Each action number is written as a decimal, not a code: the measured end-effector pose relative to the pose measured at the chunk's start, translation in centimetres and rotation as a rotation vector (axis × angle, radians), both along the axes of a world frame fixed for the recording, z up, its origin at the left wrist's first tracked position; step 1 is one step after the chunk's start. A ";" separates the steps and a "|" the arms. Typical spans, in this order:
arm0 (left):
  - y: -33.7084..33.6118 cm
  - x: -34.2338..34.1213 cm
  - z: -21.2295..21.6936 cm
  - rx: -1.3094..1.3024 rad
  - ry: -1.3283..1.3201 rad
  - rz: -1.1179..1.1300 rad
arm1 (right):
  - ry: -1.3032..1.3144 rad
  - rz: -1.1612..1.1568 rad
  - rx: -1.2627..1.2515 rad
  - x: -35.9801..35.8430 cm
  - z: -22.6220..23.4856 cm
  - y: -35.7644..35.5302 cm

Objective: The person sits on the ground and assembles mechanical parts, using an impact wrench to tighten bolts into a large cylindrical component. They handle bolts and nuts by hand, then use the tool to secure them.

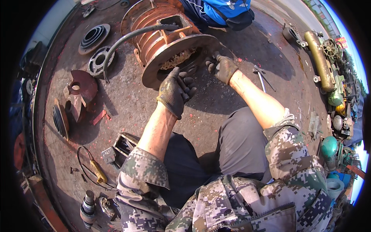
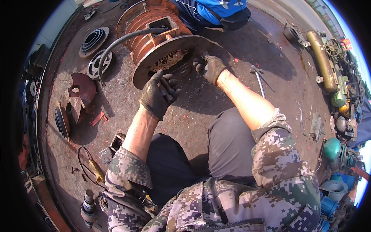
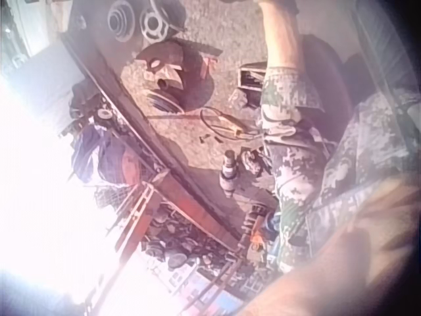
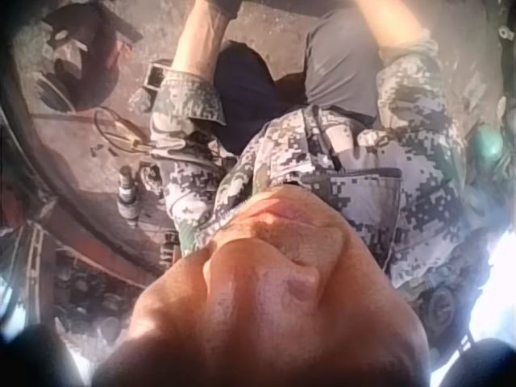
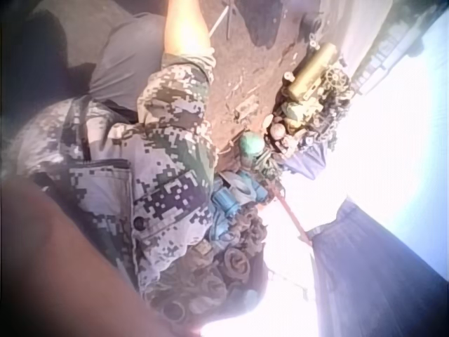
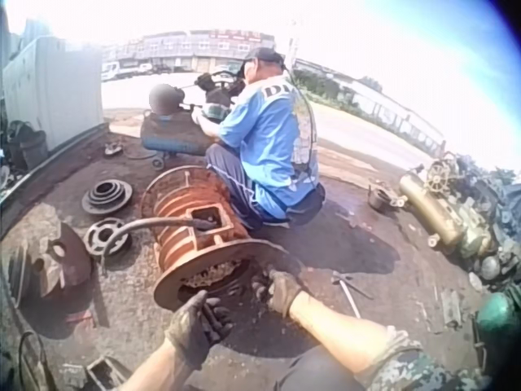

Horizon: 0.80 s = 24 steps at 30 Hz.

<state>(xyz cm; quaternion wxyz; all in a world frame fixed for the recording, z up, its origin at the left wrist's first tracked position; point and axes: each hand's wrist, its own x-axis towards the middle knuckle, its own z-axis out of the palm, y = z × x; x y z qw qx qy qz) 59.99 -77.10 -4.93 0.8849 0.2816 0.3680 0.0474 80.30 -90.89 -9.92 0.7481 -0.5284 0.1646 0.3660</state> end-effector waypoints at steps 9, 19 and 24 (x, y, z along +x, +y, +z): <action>-0.1 0.2 -0.2 0.025 -0.009 -0.012 | 0.063 -0.028 -0.002 0.7 -0.4 0.2; -0.1 0.2 -0.1 0.027 -0.017 -0.029 | 0.092 0.087 -0.007 0.7 0.0 -0.3; -0.1 0.4 0.0 0.027 -0.022 -0.030 | 0.061 0.023 -0.073 1.1 -0.8 0.4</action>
